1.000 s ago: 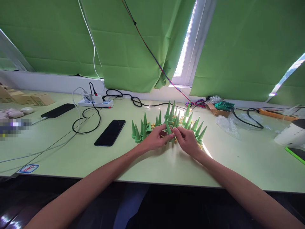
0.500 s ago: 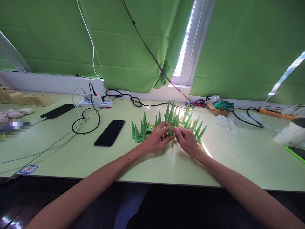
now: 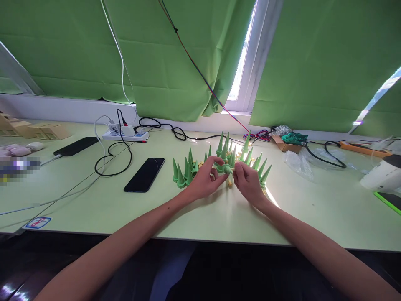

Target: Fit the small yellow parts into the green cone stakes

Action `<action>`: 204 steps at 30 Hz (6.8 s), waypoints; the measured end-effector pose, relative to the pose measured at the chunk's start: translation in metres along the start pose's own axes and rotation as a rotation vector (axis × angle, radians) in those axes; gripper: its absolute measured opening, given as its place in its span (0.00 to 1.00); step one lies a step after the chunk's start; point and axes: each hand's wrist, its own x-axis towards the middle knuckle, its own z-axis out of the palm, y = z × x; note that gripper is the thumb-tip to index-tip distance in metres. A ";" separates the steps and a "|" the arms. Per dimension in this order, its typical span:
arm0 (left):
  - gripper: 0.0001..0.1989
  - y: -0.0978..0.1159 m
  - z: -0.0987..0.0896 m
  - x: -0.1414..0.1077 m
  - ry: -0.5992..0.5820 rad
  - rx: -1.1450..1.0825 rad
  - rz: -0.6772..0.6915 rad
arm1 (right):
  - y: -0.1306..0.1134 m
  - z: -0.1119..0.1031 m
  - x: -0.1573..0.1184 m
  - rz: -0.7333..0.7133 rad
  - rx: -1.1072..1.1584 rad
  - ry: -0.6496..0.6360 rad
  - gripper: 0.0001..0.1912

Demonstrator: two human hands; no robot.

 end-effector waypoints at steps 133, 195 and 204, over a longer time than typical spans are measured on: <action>0.12 -0.006 0.001 0.002 -0.091 0.113 0.078 | -0.007 0.002 0.002 0.064 0.030 -0.228 0.32; 0.17 -0.004 -0.004 0.003 -0.081 -0.133 -0.136 | -0.006 0.001 0.002 0.099 0.265 -0.201 0.25; 0.12 -0.002 -0.001 0.004 -0.026 0.006 -0.008 | -0.012 0.000 0.002 0.096 0.177 -0.182 0.29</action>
